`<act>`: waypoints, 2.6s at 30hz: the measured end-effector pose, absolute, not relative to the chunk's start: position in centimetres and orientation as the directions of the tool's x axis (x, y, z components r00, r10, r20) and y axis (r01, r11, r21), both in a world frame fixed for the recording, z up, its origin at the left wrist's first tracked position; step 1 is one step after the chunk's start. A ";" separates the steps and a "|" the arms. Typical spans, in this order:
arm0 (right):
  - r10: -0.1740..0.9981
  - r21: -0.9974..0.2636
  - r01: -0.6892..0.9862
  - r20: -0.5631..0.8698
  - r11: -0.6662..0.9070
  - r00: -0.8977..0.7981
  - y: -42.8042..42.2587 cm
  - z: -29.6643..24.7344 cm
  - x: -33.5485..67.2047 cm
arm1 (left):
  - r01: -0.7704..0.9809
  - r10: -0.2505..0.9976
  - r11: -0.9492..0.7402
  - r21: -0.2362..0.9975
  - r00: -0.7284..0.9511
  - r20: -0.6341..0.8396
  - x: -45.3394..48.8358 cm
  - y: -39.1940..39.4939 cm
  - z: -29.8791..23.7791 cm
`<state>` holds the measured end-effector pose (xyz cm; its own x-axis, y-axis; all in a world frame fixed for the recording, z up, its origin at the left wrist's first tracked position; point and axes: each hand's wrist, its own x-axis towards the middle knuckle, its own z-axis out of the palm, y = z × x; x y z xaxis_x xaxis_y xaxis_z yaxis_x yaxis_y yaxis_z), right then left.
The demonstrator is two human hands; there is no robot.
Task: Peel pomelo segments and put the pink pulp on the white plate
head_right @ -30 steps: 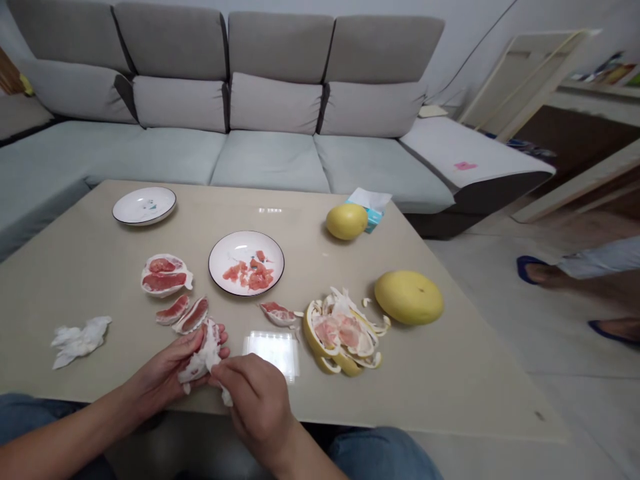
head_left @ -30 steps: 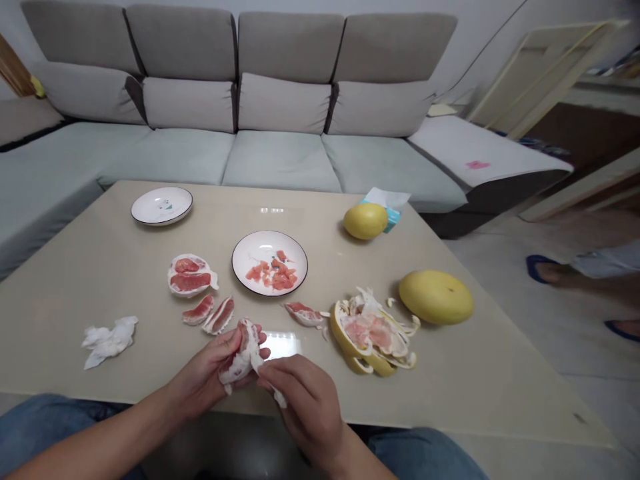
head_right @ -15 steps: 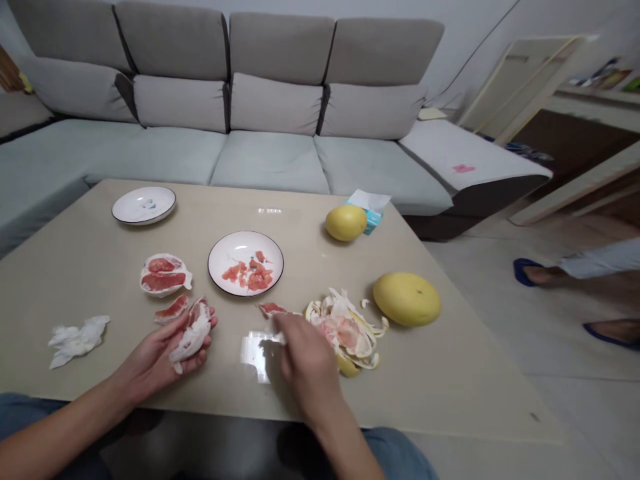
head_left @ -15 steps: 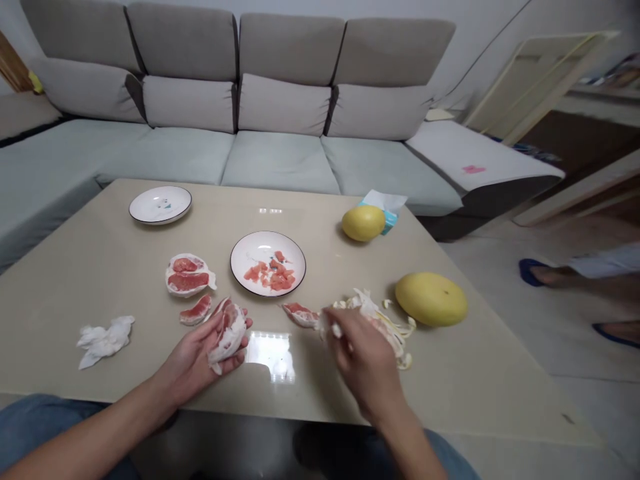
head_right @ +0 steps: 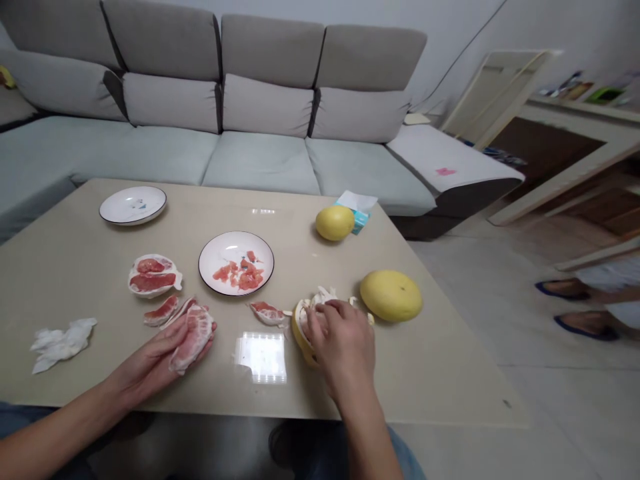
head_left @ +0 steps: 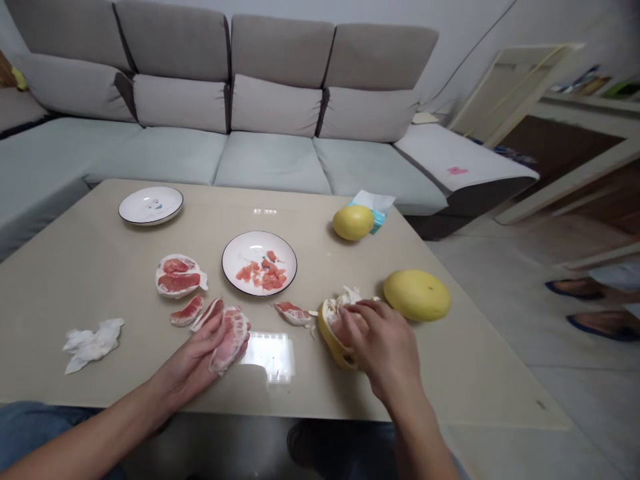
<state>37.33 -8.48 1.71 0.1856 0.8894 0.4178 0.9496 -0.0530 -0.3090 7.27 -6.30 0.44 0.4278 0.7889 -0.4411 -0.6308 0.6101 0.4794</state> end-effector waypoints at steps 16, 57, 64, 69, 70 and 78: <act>0.940 -0.795 0.510 0.329 0.327 -0.089 -10.8 1.2 26.4 | -0.300 0.751 0.573 0.762 0.565 -0.342 8.7 -8.8 1.1; 0.982 -0.862 0.488 0.184 0.136 0.052 -11.0 -0.4 25.4 | -0.173 0.814 0.480 0.860 0.454 -0.363 8.0 -8.1 -0.5; 0.999 -0.951 0.308 0.022 0.009 0.041 -10.8 0.5 25.3 | -0.181 0.835 0.456 0.871 0.425 -0.349 8.0 -8.2 -0.3; 1.000 -0.964 0.267 0.015 0.010 0.017 -9.8 1.9 28.7 | -0.252 0.822 0.500 0.828 0.438 -0.363 7.8 -8.2 -0.1; 0.996 -0.936 0.348 0.077 0.053 0.055 -9.5 2.1 29.9 | -0.270 0.815 0.519 0.811 0.442 -0.375 7.7 -8.2 -0.1; 0.829 -0.468 0.866 0.405 -0.176 0.387 -8.4 1.9 38.5 | -0.357 0.766 0.614 0.704 0.484 -0.422 7.3 -8.1 0.2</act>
